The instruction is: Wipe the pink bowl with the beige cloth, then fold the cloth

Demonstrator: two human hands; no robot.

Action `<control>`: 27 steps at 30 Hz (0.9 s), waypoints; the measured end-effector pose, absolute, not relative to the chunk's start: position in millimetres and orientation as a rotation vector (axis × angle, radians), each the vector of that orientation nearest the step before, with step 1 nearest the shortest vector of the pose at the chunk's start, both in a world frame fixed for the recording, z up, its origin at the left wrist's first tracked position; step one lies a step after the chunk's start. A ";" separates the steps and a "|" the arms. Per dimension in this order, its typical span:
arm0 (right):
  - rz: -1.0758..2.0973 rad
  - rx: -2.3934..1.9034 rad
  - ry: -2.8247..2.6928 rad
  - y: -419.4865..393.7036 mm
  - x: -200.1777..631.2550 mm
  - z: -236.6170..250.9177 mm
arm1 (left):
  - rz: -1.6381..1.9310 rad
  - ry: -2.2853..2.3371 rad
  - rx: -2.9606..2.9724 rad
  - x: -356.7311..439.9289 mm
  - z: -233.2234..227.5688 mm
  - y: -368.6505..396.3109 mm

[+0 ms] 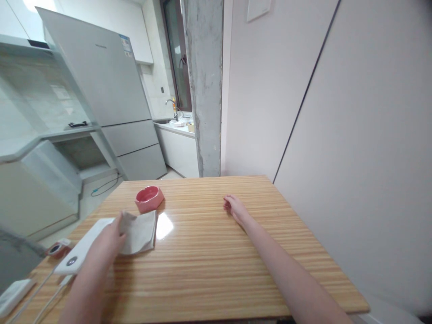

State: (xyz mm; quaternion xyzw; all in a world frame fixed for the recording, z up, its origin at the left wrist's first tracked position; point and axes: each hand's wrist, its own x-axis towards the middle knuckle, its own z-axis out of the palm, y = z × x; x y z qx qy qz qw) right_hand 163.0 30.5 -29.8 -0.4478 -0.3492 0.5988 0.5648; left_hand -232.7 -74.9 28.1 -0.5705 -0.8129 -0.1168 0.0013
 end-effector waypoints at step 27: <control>1.051 -1.037 -1.424 17.8 154.4 -31.1 | -1.001 -2.061 -2.775 45.9 -15.5 10.8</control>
